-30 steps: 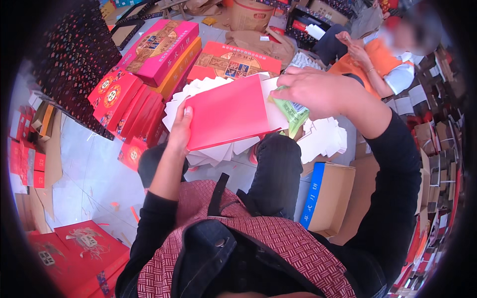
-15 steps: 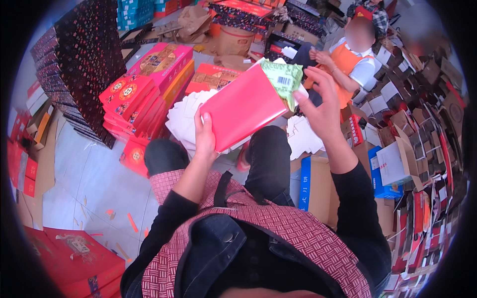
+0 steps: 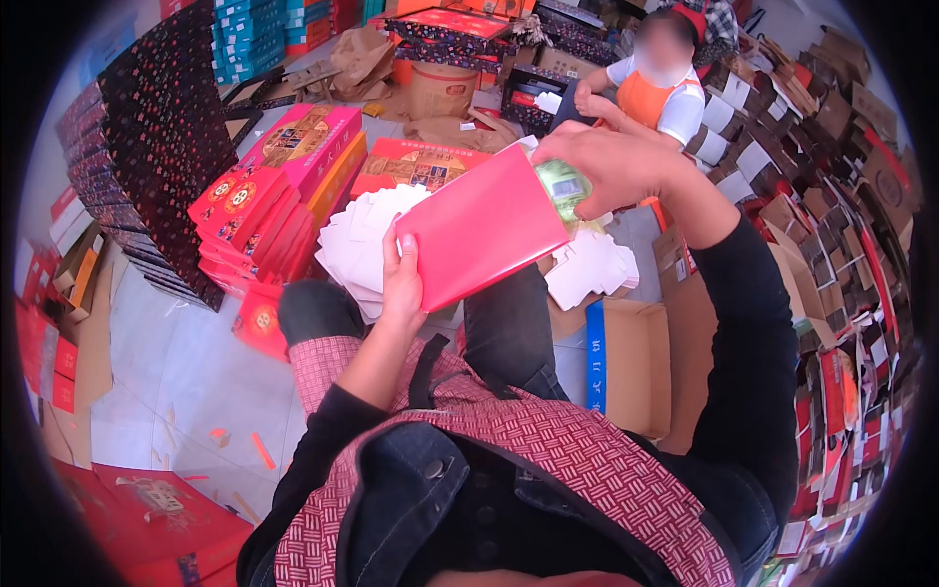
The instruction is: The person sits on the floor and repeatedly folds red paper envelopes around white paper inserts. They pick up a red envelope, insert a white sheet, fold the flaps, and place the finished unit aside. The process is repeated continuously.
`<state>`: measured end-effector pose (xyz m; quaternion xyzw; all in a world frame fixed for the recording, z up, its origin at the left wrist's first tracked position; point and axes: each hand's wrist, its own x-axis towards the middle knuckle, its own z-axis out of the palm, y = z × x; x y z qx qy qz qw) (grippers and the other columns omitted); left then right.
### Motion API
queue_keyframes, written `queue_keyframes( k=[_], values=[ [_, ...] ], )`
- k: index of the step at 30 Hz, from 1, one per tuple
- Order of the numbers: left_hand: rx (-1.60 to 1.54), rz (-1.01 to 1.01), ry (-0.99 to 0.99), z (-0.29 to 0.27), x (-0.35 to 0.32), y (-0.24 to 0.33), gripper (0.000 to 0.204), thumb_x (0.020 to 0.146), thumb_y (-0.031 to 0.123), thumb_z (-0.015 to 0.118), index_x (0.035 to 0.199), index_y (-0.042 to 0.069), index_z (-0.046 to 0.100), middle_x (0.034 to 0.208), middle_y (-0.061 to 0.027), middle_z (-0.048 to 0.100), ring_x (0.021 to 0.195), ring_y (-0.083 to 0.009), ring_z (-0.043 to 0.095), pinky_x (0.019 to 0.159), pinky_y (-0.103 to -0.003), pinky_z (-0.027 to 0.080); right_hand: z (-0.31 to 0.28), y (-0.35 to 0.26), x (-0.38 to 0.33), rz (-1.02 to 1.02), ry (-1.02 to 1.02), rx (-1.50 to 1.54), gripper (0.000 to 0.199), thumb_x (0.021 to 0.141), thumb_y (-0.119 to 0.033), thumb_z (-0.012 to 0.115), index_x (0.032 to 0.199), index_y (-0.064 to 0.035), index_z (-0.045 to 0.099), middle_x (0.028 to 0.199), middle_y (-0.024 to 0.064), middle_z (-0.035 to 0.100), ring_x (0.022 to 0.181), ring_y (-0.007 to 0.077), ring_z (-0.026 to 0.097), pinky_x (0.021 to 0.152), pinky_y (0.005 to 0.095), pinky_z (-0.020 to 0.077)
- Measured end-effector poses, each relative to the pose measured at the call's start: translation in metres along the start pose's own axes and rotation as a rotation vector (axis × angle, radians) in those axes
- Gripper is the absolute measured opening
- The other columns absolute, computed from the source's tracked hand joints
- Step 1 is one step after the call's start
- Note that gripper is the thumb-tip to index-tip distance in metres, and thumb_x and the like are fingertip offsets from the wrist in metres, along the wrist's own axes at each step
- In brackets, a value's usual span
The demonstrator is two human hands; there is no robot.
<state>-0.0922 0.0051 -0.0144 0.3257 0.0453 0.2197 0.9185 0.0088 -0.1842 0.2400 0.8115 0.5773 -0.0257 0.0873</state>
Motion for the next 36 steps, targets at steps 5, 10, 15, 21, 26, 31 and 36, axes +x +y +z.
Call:
queue_keyframes(
  k=[5,10,15,21,26,31,36],
  values=[
    [-0.036,-0.053,0.006,-0.008,0.007,-0.017,0.040,0.099,0.027,0.035,0.136,0.015,0.027,0.128,-0.0098,0.043,0.114,-0.0207,0.048,0.092,-0.037,0.047,0.010,0.026,0.007,-0.157,0.545,0.334,0.037,0.074,-0.006,0.064,0.106,-0.0030,0.047,0.105,0.0104,0.055,0.101,0.0219,0.054,0.085,0.0350,0.0432],
    [-0.111,0.025,0.090,-0.001,0.010,-0.017,0.040,0.099,0.027,0.036,0.136,0.014,0.027,0.126,-0.0097,0.044,0.114,-0.0210,0.048,0.093,-0.036,0.045,0.112,0.009,-0.010,0.351,1.320,1.085,0.035,0.088,-0.010,0.054,0.119,-0.0003,0.040,0.113,0.0152,0.050,0.103,0.0203,0.054,0.084,0.0313,0.0476],
    [0.008,0.131,0.120,0.027,-0.007,-0.032,0.028,0.098,0.027,0.039,0.121,0.011,0.038,0.115,-0.0086,0.049,0.101,-0.0171,0.052,0.080,-0.031,0.048,0.172,-0.059,0.031,0.404,1.282,1.223,0.079,0.078,-0.011,0.067,0.140,-0.0016,0.018,0.127,0.0163,0.042,0.110,0.0234,0.050,0.092,0.0370,0.0420],
    [0.263,-0.330,-0.244,-0.018,-0.038,-0.024,0.010,0.094,0.016,0.049,0.090,0.007,0.047,0.085,-0.0010,0.055,0.073,-0.0087,0.055,0.061,-0.022,0.043,0.213,-0.029,0.002,0.476,1.061,1.574,0.076,0.085,-0.004,0.055,0.146,-0.0126,0.009,0.122,0.0157,0.045,0.105,0.0192,0.053,0.085,0.0294,0.0465],
    [0.516,-0.461,-0.130,-0.015,-0.040,-0.035,0.044,0.094,0.024,0.051,0.131,0.012,0.031,0.102,-0.0082,0.056,0.086,-0.0141,0.056,0.071,-0.029,0.048,0.267,-0.046,-0.002,0.627,0.946,1.664,0.071,0.086,-0.006,0.056,0.144,-0.0111,0.016,0.121,0.0152,0.046,0.098,0.0188,0.057,0.079,0.0289,0.0492],
    [0.524,-0.441,-0.033,-0.010,-0.028,-0.049,0.046,0.095,0.020,0.045,0.138,0.016,0.028,0.115,-0.0143,0.053,0.097,-0.0164,0.056,0.076,-0.030,0.051,0.285,-0.034,0.012,0.694,0.772,1.936,0.059,0.091,-0.018,0.051,0.143,-0.0104,0.024,0.131,0.0160,0.041,0.108,0.0204,0.051,0.086,0.0310,0.0453],
    [0.361,-0.366,0.086,0.000,-0.028,-0.049,0.047,0.096,0.015,0.042,0.139,0.014,0.024,0.114,-0.0150,0.054,0.095,-0.0163,0.057,0.076,-0.030,0.051,0.277,-0.051,-0.020,0.581,0.763,2.190,0.059,0.095,-0.039,0.043,0.140,-0.0035,0.028,0.140,0.0160,0.033,0.124,0.0258,0.038,0.103,0.0388,0.0322]
  ],
)
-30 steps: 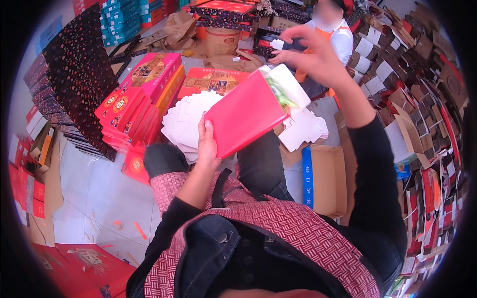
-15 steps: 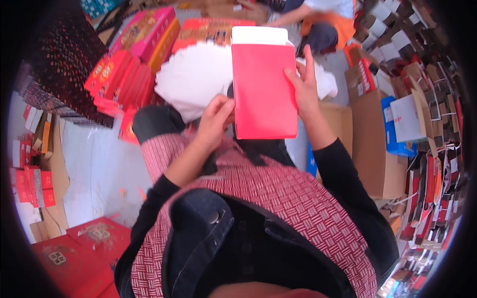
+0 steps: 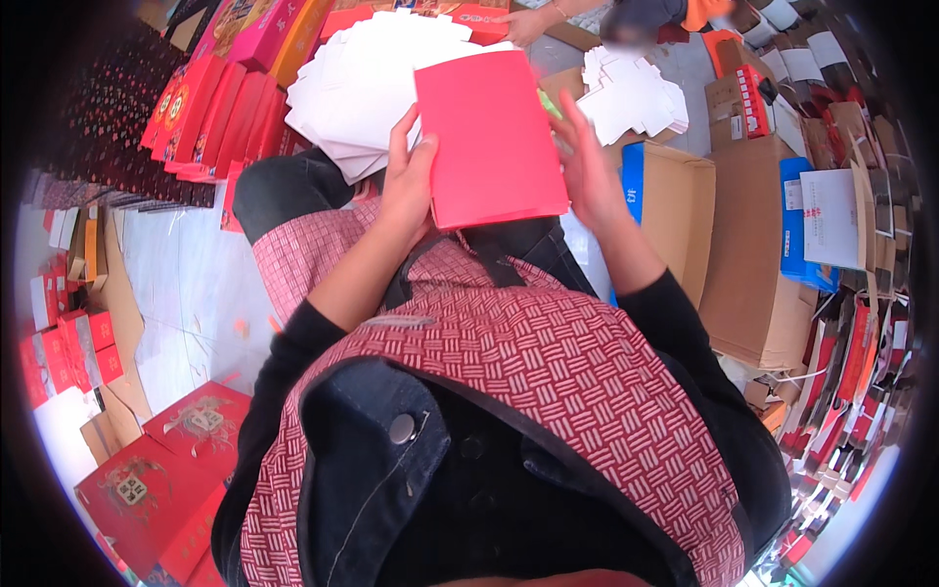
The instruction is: The person sits on the floor and repeatedly folds red paper envelopes around white paper inserts. They pick up a red envelope, insert a white sheet, fold the flaps, and place the finished unit aside. The process is repeated continuously.
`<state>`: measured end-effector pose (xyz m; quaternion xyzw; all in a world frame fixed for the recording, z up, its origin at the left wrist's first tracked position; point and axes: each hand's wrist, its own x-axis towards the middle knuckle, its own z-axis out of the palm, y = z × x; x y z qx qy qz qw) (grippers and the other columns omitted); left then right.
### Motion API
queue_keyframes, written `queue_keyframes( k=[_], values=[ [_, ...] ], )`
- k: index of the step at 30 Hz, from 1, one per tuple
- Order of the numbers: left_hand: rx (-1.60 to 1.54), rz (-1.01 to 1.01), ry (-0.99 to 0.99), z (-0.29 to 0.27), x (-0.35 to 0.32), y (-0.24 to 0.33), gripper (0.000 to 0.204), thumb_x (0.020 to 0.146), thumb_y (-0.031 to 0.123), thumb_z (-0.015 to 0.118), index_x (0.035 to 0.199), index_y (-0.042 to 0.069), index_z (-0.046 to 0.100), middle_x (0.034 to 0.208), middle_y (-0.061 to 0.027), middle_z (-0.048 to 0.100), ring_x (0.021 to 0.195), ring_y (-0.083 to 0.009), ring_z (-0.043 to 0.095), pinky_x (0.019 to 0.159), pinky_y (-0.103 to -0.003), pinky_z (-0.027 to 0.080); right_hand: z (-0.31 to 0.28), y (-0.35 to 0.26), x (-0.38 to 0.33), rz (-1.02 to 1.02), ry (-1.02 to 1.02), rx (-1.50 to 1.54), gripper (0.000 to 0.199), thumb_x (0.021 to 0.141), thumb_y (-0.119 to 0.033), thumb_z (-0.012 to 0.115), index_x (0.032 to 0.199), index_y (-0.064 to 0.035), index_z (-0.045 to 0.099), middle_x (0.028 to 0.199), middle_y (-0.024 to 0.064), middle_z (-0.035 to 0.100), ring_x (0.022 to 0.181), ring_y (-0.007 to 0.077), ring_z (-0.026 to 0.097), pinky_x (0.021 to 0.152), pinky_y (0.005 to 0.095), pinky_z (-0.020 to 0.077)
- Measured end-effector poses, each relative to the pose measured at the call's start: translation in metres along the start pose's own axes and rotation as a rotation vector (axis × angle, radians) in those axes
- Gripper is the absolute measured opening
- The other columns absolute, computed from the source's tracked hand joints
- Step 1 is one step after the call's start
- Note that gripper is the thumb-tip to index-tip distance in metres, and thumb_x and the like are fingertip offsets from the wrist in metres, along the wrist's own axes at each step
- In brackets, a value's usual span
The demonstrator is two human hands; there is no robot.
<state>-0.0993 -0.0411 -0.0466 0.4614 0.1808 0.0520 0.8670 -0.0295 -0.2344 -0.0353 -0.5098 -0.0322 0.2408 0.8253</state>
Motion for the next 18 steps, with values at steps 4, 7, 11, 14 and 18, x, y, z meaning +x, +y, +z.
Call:
queue_keyframes(
  k=[4,7,11,14,18],
  values=[
    [-0.009,-0.005,0.064,-0.003,0.005,-0.007,0.046,0.096,0.016,0.040,0.139,0.019,0.027,0.125,-0.0144,0.047,0.106,-0.0206,0.055,0.083,-0.034,0.051,-0.023,0.022,-0.055,-0.314,-0.081,-0.258,0.048,0.084,-0.013,0.061,0.128,-0.0009,0.046,0.134,0.0127,0.039,0.116,0.0231,0.047,0.090,0.0334,0.0454],
    [-0.021,0.009,0.022,-0.007,0.006,-0.015,0.046,0.096,0.017,0.039,0.140,0.018,0.025,0.127,-0.0141,0.045,0.108,-0.0205,0.053,0.084,-0.034,0.050,-0.022,0.030,-0.061,-0.404,-0.016,-0.340,0.038,0.077,0.003,0.065,0.115,0.0012,0.057,0.126,0.0124,0.045,0.114,0.0223,0.049,0.091,0.0339,0.0456],
    [0.056,-0.010,0.019,-0.007,0.005,-0.018,0.046,0.097,0.018,0.038,0.140,0.017,0.023,0.126,-0.0132,0.045,0.107,-0.0183,0.052,0.085,-0.032,0.049,-0.029,0.045,-0.055,-0.474,0.012,-0.372,0.031,0.076,0.009,0.064,0.106,0.0020,0.061,0.121,0.0123,0.049,0.112,0.0212,0.051,0.092,0.0333,0.0461],
    [0.038,0.003,0.023,-0.004,0.003,-0.016,0.047,0.097,0.017,0.038,0.141,0.014,0.021,0.124,-0.0121,0.047,0.102,-0.0149,0.053,0.082,-0.029,0.048,-0.017,0.044,-0.056,-0.437,0.079,-0.223,0.028,0.077,0.009,0.064,0.104,0.0021,0.062,0.118,0.0123,0.051,0.106,0.0195,0.054,0.089,0.0310,0.0477],
    [0.048,0.002,0.045,0.001,0.001,-0.016,0.047,0.098,0.017,0.037,0.141,0.014,0.019,0.128,-0.0122,0.043,0.105,-0.0156,0.052,0.084,-0.029,0.047,-0.017,0.047,-0.051,-0.536,0.148,-0.350,0.028,0.076,0.009,0.065,0.102,0.0023,0.059,0.114,0.0136,0.053,0.103,0.0193,0.055,0.086,0.0299,0.0496]
  ],
)
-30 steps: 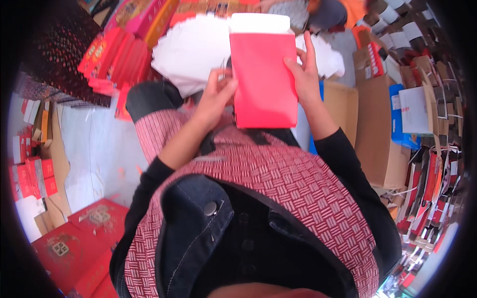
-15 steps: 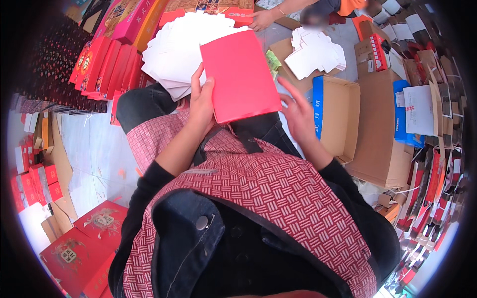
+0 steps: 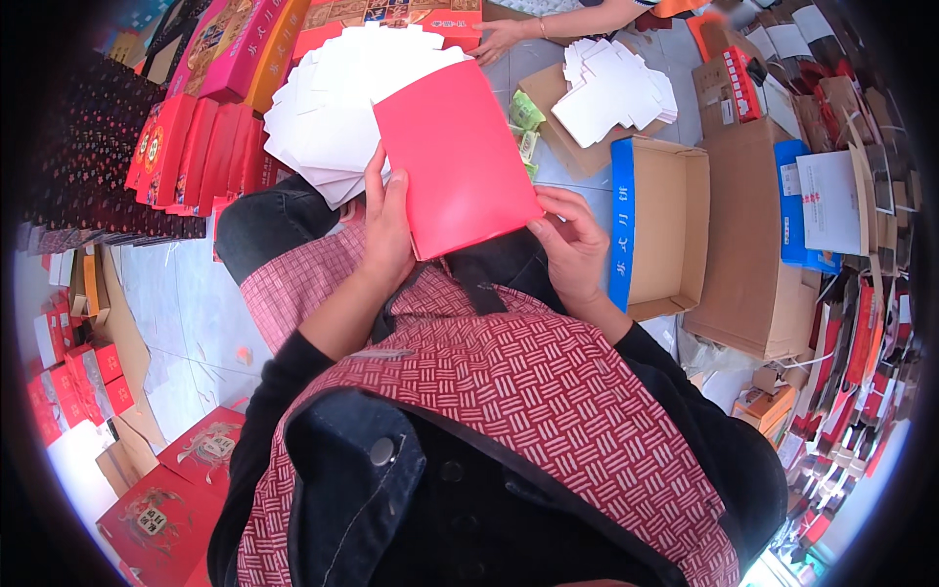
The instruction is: The person sits on the floor and repeatedly folds red paper envelopes around white paper inserts. They pick up a red envelope, insert a white sheet, fold the flaps, and place the finished unit aside. The process is repeated continuously.
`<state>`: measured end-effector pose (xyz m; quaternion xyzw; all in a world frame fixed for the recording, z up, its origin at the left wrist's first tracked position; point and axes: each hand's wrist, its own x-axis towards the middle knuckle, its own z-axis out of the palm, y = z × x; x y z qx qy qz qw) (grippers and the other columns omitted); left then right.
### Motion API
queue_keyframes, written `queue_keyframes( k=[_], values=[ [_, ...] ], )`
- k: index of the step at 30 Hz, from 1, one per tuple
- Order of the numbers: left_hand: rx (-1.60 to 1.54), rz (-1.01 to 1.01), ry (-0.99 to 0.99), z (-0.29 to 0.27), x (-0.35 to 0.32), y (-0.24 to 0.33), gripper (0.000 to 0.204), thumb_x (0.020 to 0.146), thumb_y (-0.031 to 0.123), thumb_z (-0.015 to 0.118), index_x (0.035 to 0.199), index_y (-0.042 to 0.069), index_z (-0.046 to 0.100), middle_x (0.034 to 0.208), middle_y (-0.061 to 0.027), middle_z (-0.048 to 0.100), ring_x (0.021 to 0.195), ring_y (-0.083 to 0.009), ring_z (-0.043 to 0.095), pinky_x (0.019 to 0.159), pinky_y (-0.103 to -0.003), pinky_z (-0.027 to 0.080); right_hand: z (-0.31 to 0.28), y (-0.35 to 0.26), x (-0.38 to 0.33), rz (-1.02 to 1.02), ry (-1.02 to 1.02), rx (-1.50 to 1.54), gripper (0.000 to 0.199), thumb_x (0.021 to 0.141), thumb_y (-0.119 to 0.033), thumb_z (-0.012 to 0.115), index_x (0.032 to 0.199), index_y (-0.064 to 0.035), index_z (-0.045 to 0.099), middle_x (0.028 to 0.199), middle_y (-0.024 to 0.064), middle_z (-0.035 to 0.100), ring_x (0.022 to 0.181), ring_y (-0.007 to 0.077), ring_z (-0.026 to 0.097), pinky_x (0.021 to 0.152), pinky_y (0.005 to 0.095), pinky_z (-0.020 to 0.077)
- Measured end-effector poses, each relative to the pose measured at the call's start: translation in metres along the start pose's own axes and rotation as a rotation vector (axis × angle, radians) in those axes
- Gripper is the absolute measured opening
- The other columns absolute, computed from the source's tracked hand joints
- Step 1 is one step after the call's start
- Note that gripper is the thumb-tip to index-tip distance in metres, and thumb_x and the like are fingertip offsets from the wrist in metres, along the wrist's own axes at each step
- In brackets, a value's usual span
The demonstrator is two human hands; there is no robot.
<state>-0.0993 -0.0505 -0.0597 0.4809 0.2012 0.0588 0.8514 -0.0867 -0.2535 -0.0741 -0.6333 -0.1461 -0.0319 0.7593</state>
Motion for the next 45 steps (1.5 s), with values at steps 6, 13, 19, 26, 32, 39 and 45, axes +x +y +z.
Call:
queue_keyframes(
  k=[6,13,19,26,32,39,45],
  values=[
    [-0.090,-0.025,0.074,0.015,-0.009,0.001,0.048,0.098,0.018,0.033,0.142,0.013,0.017,0.134,-0.0114,0.037,0.117,-0.0206,0.045,0.094,-0.034,0.042,0.013,0.006,0.002,-0.140,0.112,-0.042,0.023,0.076,0.010,0.065,0.095,0.0019,0.056,0.110,0.0152,0.054,0.099,0.0188,0.056,0.083,0.0288,0.0505],
    [-0.191,-0.059,0.103,0.018,-0.009,0.006,0.049,0.095,0.013,0.033,0.142,0.010,0.017,0.137,-0.0113,0.035,0.122,-0.0226,0.041,0.099,-0.036,0.039,0.017,-0.010,0.009,-0.178,0.076,-0.051,0.024,0.074,0.009,0.067,0.094,0.0014,0.057,0.107,0.0144,0.056,0.096,0.0202,0.057,0.080,0.0287,0.0493],
    [-0.171,-0.070,0.095,0.014,-0.011,0.010,0.044,0.097,0.018,0.034,0.139,0.010,0.026,0.136,-0.0082,0.039,0.123,-0.0209,0.042,0.099,-0.036,0.040,0.014,-0.015,0.011,-0.255,0.044,-0.223,0.020,0.072,0.004,0.071,0.089,-0.0004,0.060,0.099,0.0132,0.059,0.090,0.0211,0.058,0.077,0.0284,0.0466],
    [-0.138,-0.068,0.091,0.021,-0.017,0.016,0.043,0.097,0.021,0.036,0.137,0.007,0.027,0.133,-0.0112,0.040,0.120,-0.0219,0.044,0.099,-0.037,0.040,0.015,-0.015,0.006,-0.227,0.099,-0.140,0.018,0.072,0.004,0.070,0.087,0.0003,0.060,0.099,0.0126,0.059,0.089,0.0194,0.058,0.077,0.0269,0.0459],
    [-0.044,-0.040,0.126,0.021,-0.017,0.003,0.042,0.098,0.021,0.035,0.137,0.006,0.027,0.131,-0.0123,0.041,0.118,-0.0222,0.046,0.096,-0.037,0.043,0.015,0.007,-0.008,-0.162,0.119,-0.093,0.027,0.071,0.001,0.072,0.095,0.0013,0.058,0.104,0.0135,0.054,0.093,0.0197,0.056,0.079,0.0270,0.0457],
    [0.206,0.018,-0.011,0.006,-0.017,-0.006,0.048,0.097,0.015,0.040,0.140,0.009,0.020,0.125,-0.0134,0.045,0.111,-0.0177,0.047,0.091,-0.030,0.042,0.004,-0.024,0.005,-0.332,-0.261,-0.808,0.067,0.062,-0.023,0.082,0.118,-0.0034,0.052,0.127,0.0196,0.041,0.110,0.0339,0.047,0.090,0.0389,0.0431],
    [0.479,0.178,-0.170,-0.003,-0.020,-0.005,0.058,0.094,0.009,0.044,0.142,0.008,0.013,0.125,-0.0155,0.043,0.109,-0.0176,0.047,0.094,-0.031,0.039,-0.004,-0.014,-0.006,-0.300,-0.415,-0.716,0.059,0.068,-0.018,0.076,0.121,-0.0054,0.052,0.133,0.0212,0.038,0.119,0.0375,0.041,0.097,0.0425,0.0372]
  ],
)
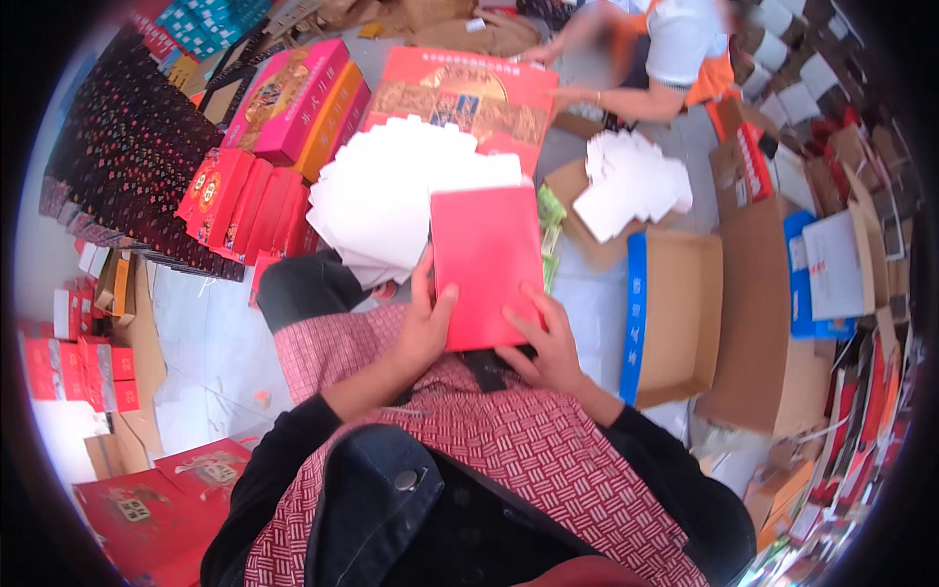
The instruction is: The person sits on the floor and repeatedly folds red paper envelopes around white paper inserts. They pick up a red envelope, insert a white sheet, fold the flaps, and place the finished unit aside. The process is repeated continuously.
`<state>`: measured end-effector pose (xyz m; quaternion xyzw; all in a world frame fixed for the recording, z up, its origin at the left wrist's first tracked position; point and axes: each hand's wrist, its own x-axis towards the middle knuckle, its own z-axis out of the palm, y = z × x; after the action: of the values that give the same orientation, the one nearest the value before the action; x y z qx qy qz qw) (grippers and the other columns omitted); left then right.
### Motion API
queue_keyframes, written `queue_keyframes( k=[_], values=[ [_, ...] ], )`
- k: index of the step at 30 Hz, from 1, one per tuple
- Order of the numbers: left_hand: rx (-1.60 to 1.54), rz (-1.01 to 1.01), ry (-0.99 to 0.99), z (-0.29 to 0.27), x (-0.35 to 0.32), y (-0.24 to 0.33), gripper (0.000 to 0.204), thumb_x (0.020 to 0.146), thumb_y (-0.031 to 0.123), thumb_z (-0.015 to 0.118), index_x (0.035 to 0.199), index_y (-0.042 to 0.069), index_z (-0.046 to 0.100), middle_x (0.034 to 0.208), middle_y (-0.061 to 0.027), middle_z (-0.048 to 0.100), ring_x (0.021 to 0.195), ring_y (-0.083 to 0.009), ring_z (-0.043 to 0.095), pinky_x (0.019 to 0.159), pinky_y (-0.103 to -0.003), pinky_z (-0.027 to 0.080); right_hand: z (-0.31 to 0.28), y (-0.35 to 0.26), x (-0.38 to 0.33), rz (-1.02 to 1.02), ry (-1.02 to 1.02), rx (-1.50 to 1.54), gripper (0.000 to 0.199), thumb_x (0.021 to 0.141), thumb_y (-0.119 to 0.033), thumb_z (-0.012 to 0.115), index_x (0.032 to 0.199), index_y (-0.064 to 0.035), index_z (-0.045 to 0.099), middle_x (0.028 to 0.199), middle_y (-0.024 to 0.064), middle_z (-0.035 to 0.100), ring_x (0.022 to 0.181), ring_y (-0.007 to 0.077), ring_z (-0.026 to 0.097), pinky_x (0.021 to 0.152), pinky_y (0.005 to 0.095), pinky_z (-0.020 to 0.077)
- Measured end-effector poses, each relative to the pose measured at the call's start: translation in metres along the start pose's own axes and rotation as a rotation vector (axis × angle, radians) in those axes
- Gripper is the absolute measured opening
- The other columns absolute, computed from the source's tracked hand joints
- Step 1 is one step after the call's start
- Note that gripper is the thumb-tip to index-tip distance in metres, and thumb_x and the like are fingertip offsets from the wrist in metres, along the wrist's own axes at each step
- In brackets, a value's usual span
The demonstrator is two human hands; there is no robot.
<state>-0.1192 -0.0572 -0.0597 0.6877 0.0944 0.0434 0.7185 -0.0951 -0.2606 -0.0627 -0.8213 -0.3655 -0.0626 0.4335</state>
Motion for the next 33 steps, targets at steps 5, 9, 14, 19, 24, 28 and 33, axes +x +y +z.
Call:
queue_keyframes(
  k=[5,9,14,19,24,28,33],
  values=[
    [-0.029,-0.094,-0.028,-0.019,0.021,-0.007,0.066,0.091,0.015,0.053,0.143,0.009,0.012,0.125,-0.0164,0.042,0.106,-0.0189,0.050,0.090,-0.032,0.043,-0.025,0.035,0.036,0.297,0.071,0.184,0.065,0.078,-0.015,0.067,0.134,-0.0039,0.035,0.132,0.0196,0.039,0.120,0.0336,0.042,0.096,0.0387,0.0395],
    [-0.269,-0.081,0.085,-0.018,0.080,0.003,0.051,0.092,0.020,0.052,0.137,0.007,0.032,0.115,-0.0107,0.051,0.099,-0.0145,0.052,0.086,-0.027,0.044,-0.010,0.072,0.107,0.436,0.114,0.549,0.058,0.084,-0.014,0.062,0.134,-0.0033,0.035,0.124,0.0121,0.046,0.099,0.0178,0.053,0.081,0.0264,0.0461],
    [-0.286,-0.096,0.051,-0.013,0.104,0.013,0.033,0.094,0.021,0.049,0.121,0.001,0.051,0.103,-0.0050,0.058,0.093,-0.0094,0.053,0.081,-0.023,0.044,0.009,0.096,0.129,0.466,0.080,0.404,0.037,0.089,-0.017,0.055,0.123,-0.0033,0.046,0.099,0.0078,0.056,0.085,0.0105,0.054,0.075,0.0235,0.0442],
    [-0.220,-0.203,-0.069,-0.029,0.112,0.015,0.029,0.095,0.022,0.047,0.113,0.001,0.055,0.100,-0.0050,0.059,0.091,-0.0095,0.054,0.082,-0.023,0.044,0.028,0.081,0.126,0.461,0.459,0.523,0.024,0.089,-0.019,0.057,0.100,0.0013,0.053,0.095,0.0084,0.056,0.085,0.0126,0.054,0.075,0.0260,0.0445],
    [-0.431,-0.293,-0.147,-0.030,0.122,0.015,0.028,0.095,0.023,0.045,0.106,-0.001,0.057,0.098,-0.0071,0.060,0.090,-0.0139,0.057,0.083,-0.027,0.046,0.021,0.072,0.120,0.641,0.362,0.568,0.021,0.090,-0.021,0.054,0.087,0.0000,0.055,0.078,0.0042,0.057,0.076,0.0111,0.055,0.070,0.0249,0.0444],
    [-0.639,-0.309,-0.210,-0.025,0.133,0.015,0.026,0.095,0.019,0.045,0.104,-0.002,0.058,0.097,-0.0093,0.061,0.091,-0.0174,0.058,0.084,-0.031,0.048,0.009,0.091,0.124,0.595,0.251,0.536,0.019,0.091,-0.018,0.054,0.085,-0.0007,0.056,0.076,0.0018,0.057,0.072,0.0077,0.051,0.067,0.0234,0.0434],
    [-0.680,-0.327,-0.136,-0.023,0.134,0.024,0.025,0.093,0.016,0.049,0.106,-0.002,0.059,0.099,-0.0100,0.061,0.091,-0.0175,0.059,0.083,-0.031,0.048,0.007,0.076,0.135,0.486,0.389,0.532,0.009,0.089,-0.010,0.057,0.086,-0.0023,0.052,0.079,0.0000,0.055,0.073,0.0062,0.050,0.068,0.0213,0.0432]
  ],
)
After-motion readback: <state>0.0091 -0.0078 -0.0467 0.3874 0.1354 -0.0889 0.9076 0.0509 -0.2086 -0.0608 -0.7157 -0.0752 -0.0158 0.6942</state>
